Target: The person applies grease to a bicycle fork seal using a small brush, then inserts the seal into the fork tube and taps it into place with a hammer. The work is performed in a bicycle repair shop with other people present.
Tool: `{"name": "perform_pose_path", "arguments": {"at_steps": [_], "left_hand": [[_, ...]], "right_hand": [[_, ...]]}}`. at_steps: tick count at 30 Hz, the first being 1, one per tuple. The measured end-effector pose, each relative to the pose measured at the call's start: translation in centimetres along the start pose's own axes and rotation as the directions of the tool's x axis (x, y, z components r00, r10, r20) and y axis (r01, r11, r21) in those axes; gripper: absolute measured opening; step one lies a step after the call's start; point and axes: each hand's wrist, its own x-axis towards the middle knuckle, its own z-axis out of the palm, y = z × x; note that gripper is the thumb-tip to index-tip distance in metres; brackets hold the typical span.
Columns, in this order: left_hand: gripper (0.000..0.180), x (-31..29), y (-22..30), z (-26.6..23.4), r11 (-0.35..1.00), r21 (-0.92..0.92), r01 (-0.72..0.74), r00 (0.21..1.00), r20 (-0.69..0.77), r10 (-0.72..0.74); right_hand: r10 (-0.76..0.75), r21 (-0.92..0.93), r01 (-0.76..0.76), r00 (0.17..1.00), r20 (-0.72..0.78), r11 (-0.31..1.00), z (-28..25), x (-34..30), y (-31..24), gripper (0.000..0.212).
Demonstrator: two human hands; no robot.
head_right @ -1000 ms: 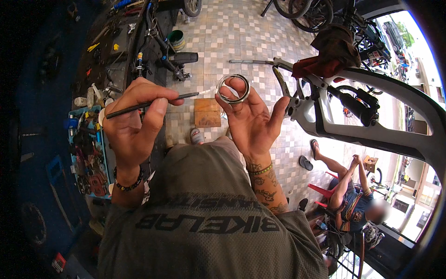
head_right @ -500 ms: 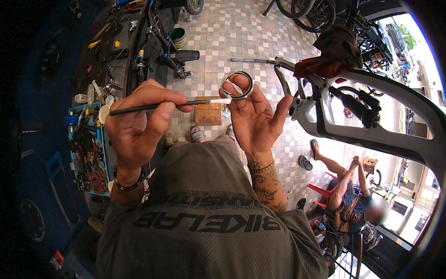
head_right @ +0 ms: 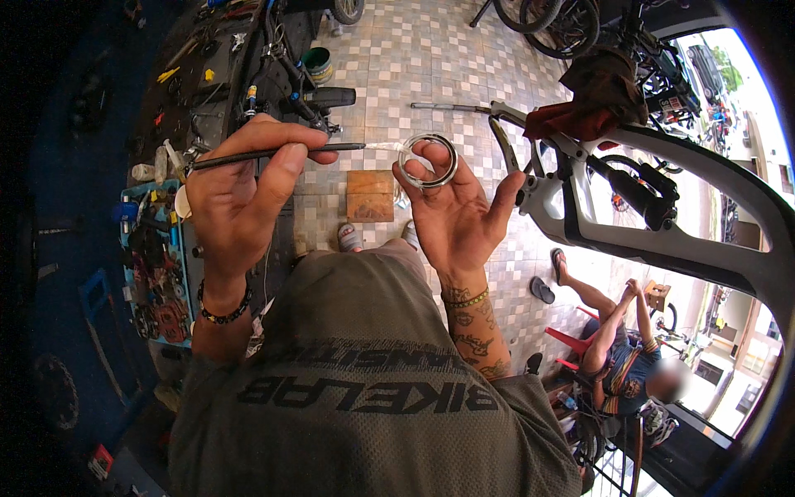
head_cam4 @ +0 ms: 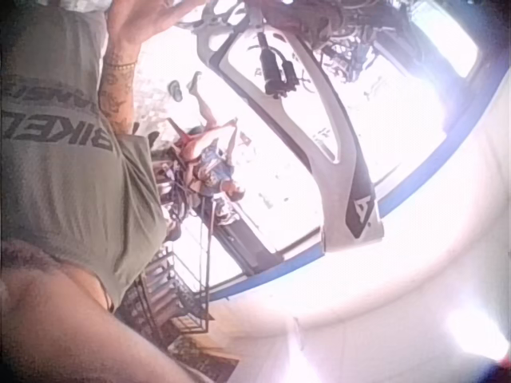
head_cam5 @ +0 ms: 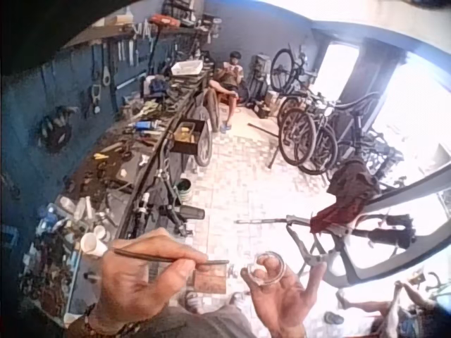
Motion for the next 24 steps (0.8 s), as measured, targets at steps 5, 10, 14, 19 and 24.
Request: {"name": "perform_pose_path", "arguments": {"at_steps": [5,10,14,19,24], "left_hand": [[0.013,0.5,-0.1,0.2,0.991,0.08,-0.109,0.994,0.028,0.107],[0.014,0.8,0.5,0.2,0.98,0.135,-0.145,0.988,0.071,0.136],[0.015,0.6,0.6,-0.1,0.965,0.188,-0.182,0.98,0.115,0.162],[0.014,0.6,1.4,-0.6,0.97,0.17,-0.177,0.982,0.103,0.161],[0.013,0.5,1.1,-0.3,0.965,0.188,-0.183,0.98,0.108,0.165]], "right_hand": [[-0.014,0.076,0.02,0.997,-0.08,0.997,0.3,-0.4,0.1,0.107],[0.009,-0.061,-0.015,0.994,-0.106,0.998,0.3,-0.7,-0.2,0.1],[-0.005,-0.099,-0.005,0.994,-0.108,0.995,0.0,-0.8,-0.3,0.101],[-0.01,-0.133,-0.006,0.992,-0.122,0.991,0.1,-0.9,-0.1,0.102],[-0.01,-0.141,-0.008,0.992,-0.126,0.99,0.0,-0.9,-0.1,0.103]]}}
